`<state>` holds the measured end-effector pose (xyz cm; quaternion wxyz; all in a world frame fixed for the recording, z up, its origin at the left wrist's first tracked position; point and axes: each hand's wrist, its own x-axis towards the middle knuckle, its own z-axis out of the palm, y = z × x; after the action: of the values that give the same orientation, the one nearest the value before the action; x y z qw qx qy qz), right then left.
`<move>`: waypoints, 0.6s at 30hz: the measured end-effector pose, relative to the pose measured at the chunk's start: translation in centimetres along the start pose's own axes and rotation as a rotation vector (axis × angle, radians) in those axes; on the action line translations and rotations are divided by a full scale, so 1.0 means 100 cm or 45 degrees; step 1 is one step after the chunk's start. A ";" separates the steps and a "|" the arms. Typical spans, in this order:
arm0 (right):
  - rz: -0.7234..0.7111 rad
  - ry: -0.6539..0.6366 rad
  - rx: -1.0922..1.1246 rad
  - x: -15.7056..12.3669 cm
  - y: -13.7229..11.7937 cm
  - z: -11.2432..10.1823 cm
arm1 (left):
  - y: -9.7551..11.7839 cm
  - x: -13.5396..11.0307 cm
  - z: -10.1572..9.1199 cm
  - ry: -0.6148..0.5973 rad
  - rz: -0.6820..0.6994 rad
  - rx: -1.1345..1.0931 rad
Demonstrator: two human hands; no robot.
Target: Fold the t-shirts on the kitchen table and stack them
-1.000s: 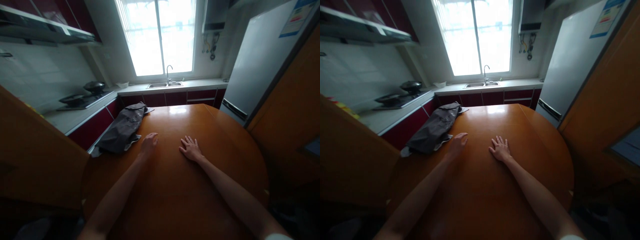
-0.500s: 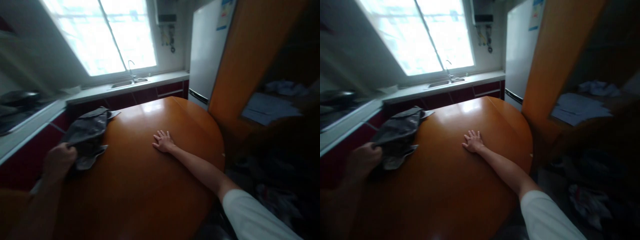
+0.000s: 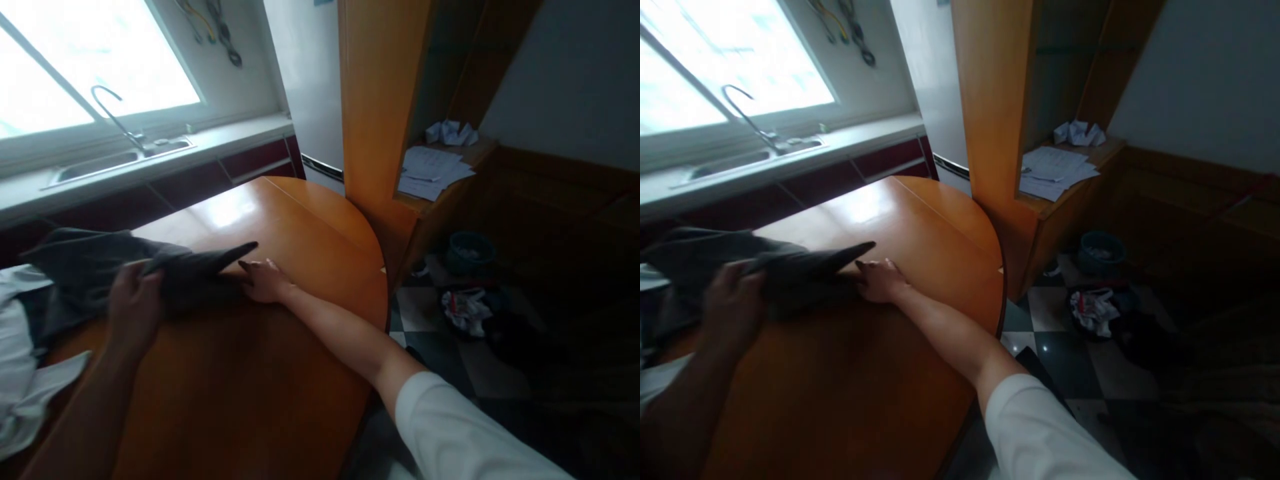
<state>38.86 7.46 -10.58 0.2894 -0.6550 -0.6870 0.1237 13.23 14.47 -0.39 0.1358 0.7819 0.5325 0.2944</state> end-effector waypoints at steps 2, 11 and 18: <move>-0.017 0.032 0.035 -0.002 0.001 -0.004 | 0.043 0.003 0.023 -0.464 -0.009 -0.331; 0.216 0.317 0.193 -0.011 -0.005 -0.002 | -0.041 -0.046 0.068 0.028 0.129 0.041; 0.357 0.708 0.125 -0.009 0.004 -0.016 | -0.043 -0.060 0.090 -0.100 0.257 0.408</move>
<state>40.11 6.28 -9.72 0.4775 -0.7374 -0.4777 0.0114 13.89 11.60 -11.66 0.0000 0.8538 0.4859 0.1871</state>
